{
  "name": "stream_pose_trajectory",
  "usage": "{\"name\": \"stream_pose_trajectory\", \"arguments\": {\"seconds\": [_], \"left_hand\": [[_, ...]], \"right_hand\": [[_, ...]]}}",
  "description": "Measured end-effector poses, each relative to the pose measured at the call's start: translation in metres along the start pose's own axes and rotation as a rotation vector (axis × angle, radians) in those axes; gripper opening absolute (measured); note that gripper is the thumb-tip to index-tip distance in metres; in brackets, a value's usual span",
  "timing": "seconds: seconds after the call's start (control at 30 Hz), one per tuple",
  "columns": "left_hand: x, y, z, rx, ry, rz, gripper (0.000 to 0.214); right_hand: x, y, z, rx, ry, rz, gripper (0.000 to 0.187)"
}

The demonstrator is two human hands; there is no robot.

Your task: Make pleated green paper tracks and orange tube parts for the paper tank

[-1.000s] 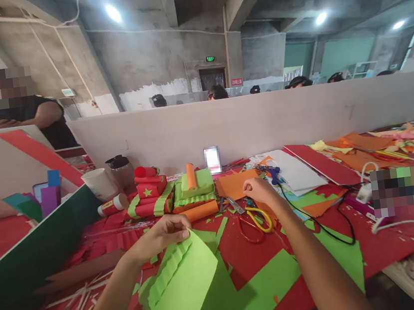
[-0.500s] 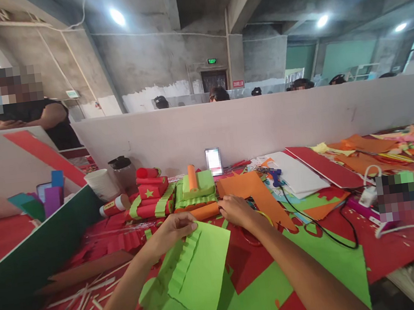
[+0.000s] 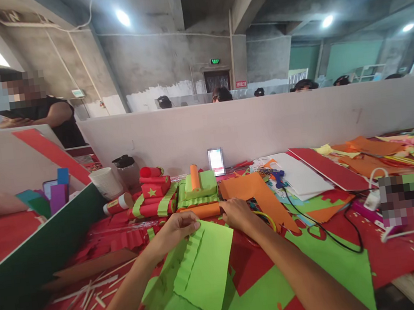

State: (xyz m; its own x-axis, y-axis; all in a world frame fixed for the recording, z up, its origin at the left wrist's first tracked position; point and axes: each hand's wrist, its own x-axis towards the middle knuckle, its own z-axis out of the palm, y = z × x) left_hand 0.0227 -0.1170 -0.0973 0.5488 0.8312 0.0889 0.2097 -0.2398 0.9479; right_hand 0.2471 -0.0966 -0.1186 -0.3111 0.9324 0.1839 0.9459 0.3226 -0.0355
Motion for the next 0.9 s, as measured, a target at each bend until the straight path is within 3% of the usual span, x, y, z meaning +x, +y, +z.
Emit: {"name": "stream_pose_trajectory", "arguments": {"seconds": [0.17,0.27,0.4,0.5,0.57,0.73,0.9], "left_hand": [[0.000,0.000,0.000,0.003,0.000,-0.030,0.034],[0.001,-0.002,0.000,0.005,-0.001,-0.025,0.034],[0.002,-0.007,0.000,0.009,0.003,-0.010,0.032],[0.002,-0.007,0.001,0.001,0.007,-0.011,0.032],[0.002,-0.006,0.001,-0.008,0.008,-0.010,0.032],[0.002,-0.003,0.001,-0.017,0.015,-0.001,0.033],[0.002,-0.004,-0.001,-0.020,0.028,0.017,0.032]], "right_hand": [[0.002,0.003,-0.006,0.005,0.039,0.093,0.021],[0.000,0.012,-0.016,0.063,0.144,0.159,0.016],[-0.004,0.033,-0.035,0.321,0.417,0.162,0.017],[-0.007,0.047,-0.045,0.571,0.490,0.095,0.024],[-0.009,0.051,-0.047,0.660,0.455,0.046,0.029],[-0.008,0.037,-0.034,0.726,0.134,-0.105,0.035],[-0.007,0.016,-0.022,0.788,0.080,-0.255,0.039]]}}
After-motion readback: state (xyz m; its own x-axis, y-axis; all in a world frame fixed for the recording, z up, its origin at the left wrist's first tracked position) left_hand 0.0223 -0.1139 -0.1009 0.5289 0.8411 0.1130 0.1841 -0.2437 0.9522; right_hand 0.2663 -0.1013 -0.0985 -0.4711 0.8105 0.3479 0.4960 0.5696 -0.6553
